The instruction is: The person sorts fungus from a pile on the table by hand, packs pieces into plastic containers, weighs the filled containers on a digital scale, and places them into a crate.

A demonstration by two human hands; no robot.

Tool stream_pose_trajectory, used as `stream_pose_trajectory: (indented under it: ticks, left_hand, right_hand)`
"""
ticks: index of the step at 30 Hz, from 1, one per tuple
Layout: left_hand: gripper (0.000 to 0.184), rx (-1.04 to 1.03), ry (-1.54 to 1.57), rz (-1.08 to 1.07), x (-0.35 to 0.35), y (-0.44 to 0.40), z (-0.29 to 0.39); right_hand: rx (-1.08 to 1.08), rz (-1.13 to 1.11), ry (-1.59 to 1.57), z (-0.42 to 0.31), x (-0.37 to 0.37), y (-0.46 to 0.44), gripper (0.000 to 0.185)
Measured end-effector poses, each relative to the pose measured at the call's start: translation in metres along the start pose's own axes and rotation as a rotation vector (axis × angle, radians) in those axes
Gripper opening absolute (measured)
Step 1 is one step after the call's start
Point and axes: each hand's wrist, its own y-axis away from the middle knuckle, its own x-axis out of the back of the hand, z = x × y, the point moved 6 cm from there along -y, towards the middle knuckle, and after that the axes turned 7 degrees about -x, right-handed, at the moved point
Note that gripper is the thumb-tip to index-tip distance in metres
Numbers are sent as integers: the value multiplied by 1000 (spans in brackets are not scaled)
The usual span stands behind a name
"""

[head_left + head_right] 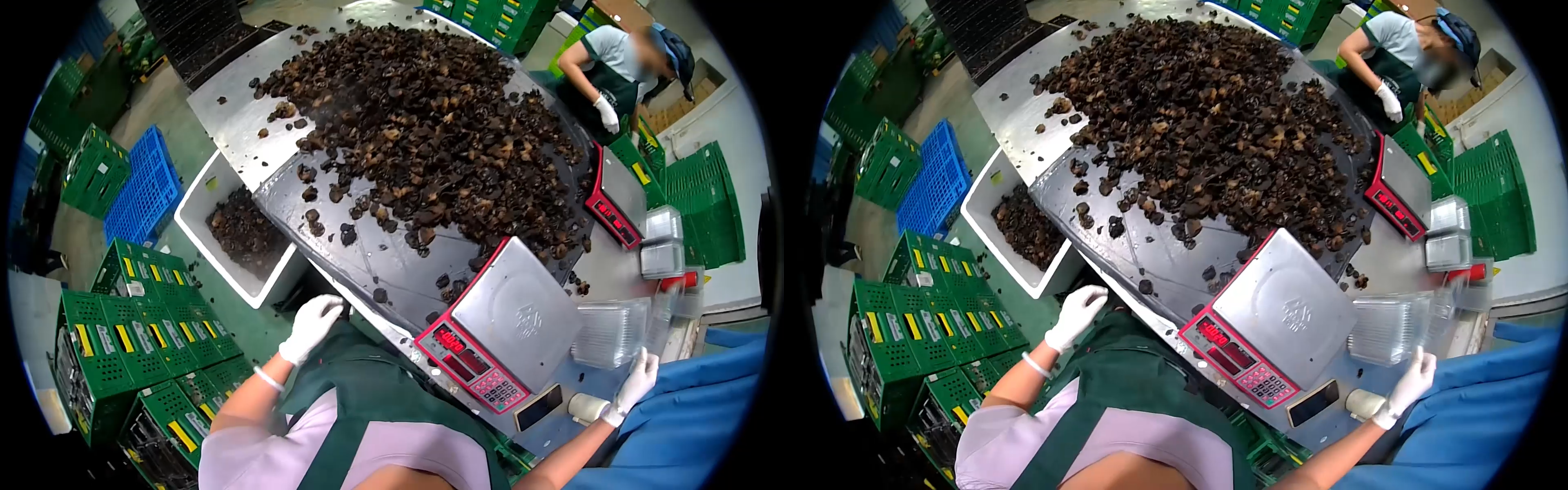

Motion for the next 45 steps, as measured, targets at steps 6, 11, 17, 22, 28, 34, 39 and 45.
stream_pose_trajectory:
  ticks: [6,11,17,22,28,34,39,45]
  left_hand:
    - [43,-648,-291,-102,-45,-54,64]
    - [24,-782,-206,-412,-69,-81,29]
    - [16,-948,-434,-164,-17,-155,20]
    - [8,-829,-425,-116,72,-178,-44]
    - [28,-492,-599,217,224,-171,-127]
    - [40,-452,-589,364,220,-180,-121]
    - [25,-824,-243,43,120,-187,-15]
    - [29,-1064,-215,-321,13,-161,5]
  right_hand:
    - [700,-430,615,-62,-115,171,22]
    - [556,-429,652,-78,-120,211,36]
    - [460,-333,531,-144,-169,244,33]
    - [569,-544,501,-167,-278,302,27]
    - [677,-673,378,-132,-356,363,29]
    - [557,-767,503,-112,-368,386,29]
    - [529,-760,404,-116,-364,386,25]
    - [438,-848,380,-138,-381,380,27]
